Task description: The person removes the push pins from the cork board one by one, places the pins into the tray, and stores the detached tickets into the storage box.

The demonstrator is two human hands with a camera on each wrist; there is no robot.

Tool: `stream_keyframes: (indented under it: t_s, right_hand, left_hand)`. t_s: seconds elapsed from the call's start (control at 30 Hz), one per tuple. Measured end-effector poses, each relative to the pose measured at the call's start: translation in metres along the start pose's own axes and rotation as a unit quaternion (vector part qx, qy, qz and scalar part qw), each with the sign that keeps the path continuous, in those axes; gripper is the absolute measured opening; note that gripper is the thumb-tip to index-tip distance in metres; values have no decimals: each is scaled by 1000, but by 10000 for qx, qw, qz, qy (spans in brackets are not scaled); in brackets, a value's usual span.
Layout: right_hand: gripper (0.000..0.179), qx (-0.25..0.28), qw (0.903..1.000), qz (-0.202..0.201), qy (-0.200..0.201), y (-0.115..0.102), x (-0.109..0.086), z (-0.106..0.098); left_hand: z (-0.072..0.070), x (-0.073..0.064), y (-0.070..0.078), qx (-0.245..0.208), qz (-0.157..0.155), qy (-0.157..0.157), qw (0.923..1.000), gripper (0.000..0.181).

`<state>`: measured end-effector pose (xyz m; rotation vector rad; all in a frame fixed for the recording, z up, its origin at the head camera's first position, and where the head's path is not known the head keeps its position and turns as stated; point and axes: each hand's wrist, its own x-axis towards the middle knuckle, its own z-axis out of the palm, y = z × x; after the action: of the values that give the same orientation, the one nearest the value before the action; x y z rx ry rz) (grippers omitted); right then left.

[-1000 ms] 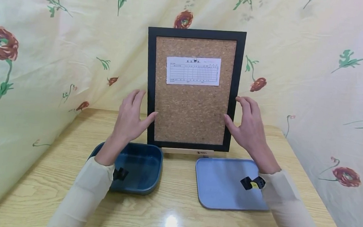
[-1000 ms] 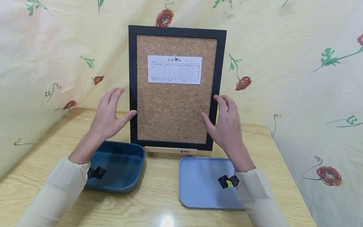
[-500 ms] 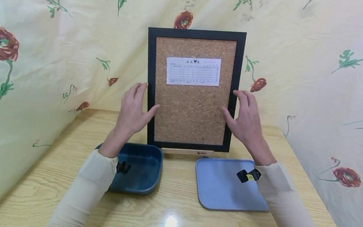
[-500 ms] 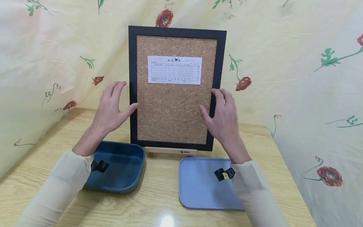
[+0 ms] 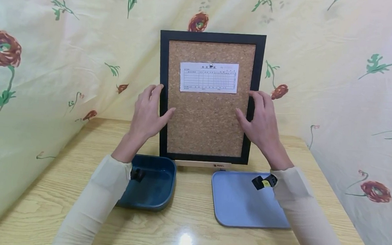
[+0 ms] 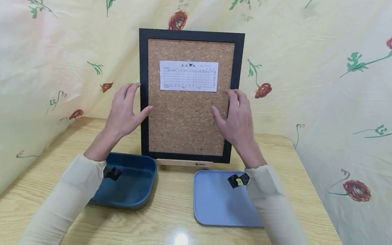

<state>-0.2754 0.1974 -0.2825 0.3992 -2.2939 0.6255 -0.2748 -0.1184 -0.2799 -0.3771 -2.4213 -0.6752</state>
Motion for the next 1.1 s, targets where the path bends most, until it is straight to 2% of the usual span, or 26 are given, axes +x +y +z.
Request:
stream_keyframes:
  t_s: [0.6, 0.93, 1.1]
  right_hand:
    - [55, 206, 9998, 59, 35, -6, 23, 14]
    - [53, 230, 9994, -173, 177, -5, 36, 27]
    - [54, 210, 9996, -178, 96, -7, 41, 32]
  left_hand:
    - [5, 23, 4, 164, -18, -40, 9999, 74]
    - [11, 33, 3, 277, -80, -47, 9996, 73]
    - [15, 38, 3, 331, -55, -83, 9994, 74]
